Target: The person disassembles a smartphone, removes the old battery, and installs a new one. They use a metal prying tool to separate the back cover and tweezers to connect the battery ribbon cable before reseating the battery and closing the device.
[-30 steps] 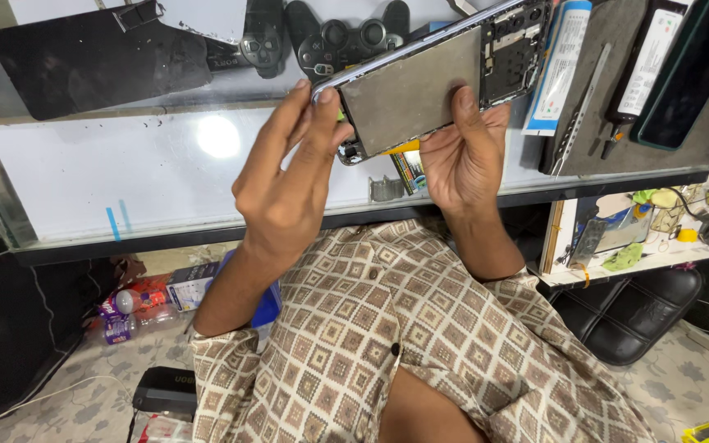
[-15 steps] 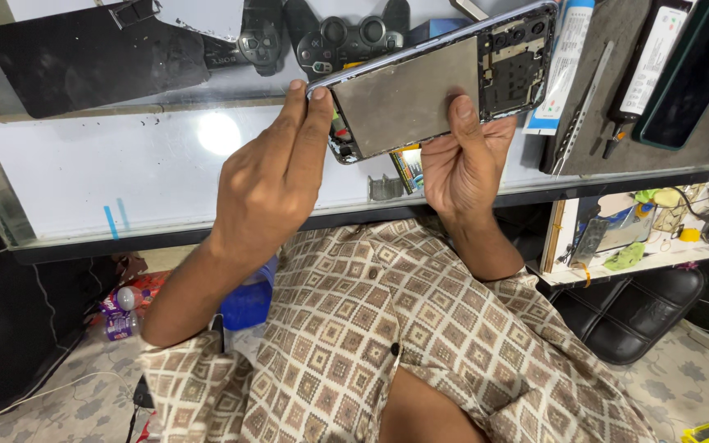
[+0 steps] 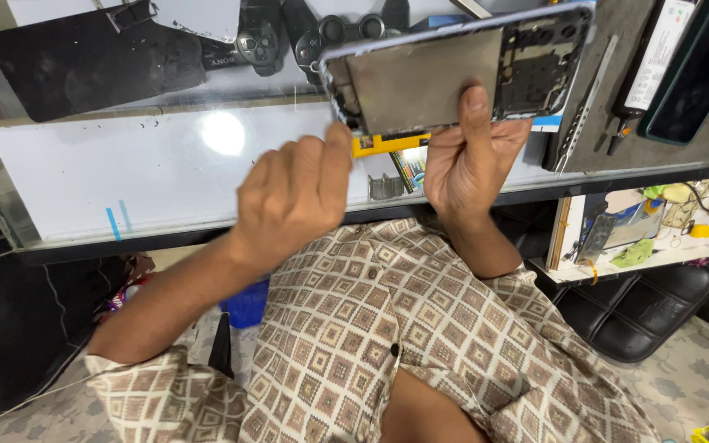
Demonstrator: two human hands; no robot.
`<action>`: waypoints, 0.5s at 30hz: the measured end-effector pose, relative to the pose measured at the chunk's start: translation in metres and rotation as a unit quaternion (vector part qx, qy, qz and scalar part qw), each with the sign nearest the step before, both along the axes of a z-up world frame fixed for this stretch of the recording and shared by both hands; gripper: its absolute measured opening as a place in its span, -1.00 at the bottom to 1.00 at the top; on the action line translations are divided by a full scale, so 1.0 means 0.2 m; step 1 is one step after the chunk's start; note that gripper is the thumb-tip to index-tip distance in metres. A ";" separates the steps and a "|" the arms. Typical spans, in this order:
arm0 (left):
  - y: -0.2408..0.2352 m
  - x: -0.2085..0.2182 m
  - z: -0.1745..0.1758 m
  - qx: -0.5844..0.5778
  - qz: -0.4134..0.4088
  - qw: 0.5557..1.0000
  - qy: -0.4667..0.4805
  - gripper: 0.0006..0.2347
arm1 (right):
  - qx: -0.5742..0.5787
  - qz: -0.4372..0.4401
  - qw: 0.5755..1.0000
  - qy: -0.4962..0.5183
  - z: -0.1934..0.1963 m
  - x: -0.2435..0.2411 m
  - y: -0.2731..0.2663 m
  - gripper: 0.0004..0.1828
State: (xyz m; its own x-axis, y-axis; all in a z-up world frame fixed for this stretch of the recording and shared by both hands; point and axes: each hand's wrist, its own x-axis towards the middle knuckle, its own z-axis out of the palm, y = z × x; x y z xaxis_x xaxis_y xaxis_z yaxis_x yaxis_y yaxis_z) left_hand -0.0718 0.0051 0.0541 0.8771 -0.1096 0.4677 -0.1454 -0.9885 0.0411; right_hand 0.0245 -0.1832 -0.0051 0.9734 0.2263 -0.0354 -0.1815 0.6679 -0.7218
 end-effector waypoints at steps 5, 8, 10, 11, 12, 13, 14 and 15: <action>-0.05 -0.11 0.06 -0.410 -0.111 0.891 0.159 -0.91 | 0.010 -0.034 0.999 0.016 -0.02 0.08 -0.02 -0.65; 0.05 -0.16 0.07 -0.451 0.005 0.860 0.239 -0.90 | 0.027 -0.036 0.999 0.019 -0.03 0.09 -0.05 -0.59; 0.12 -0.13 0.02 -0.404 0.090 0.850 0.326 -0.90 | 0.017 -0.046 0.998 0.037 -0.04 0.10 -0.07 -0.61; 0.14 -0.11 -0.02 -0.379 0.132 0.839 0.367 -0.89 | 0.013 -0.050 0.998 0.045 -0.04 0.10 -0.08 -0.62; 0.15 -0.09 -0.05 -0.381 0.130 0.862 0.308 -0.86 | 0.006 -0.039 0.999 0.038 -0.05 0.11 -0.08 -0.71; 0.15 -0.08 -0.08 -0.381 0.127 0.882 0.248 -0.82 | 0.000 -0.028 0.999 0.031 -0.05 0.12 -0.08 -0.79; 0.16 -0.07 -0.10 -0.378 0.121 0.899 0.187 -0.78 | -0.001 -0.023 0.999 0.032 -0.06 0.12 -0.08 -0.81; 0.16 -0.07 -0.11 -0.374 0.120 0.904 0.168 -0.79 | -0.003 -0.018 0.999 0.033 -0.06 0.13 -0.08 -0.83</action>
State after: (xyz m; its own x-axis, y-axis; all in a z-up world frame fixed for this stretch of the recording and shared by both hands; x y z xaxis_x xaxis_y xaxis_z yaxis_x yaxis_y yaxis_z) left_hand -0.0853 0.0374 0.0318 0.9398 0.3400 0.0353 0.2144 -0.6667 0.7139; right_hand 0.0496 -0.1982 -0.0169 0.9765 0.1904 -0.1012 -0.2048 0.6713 -0.7124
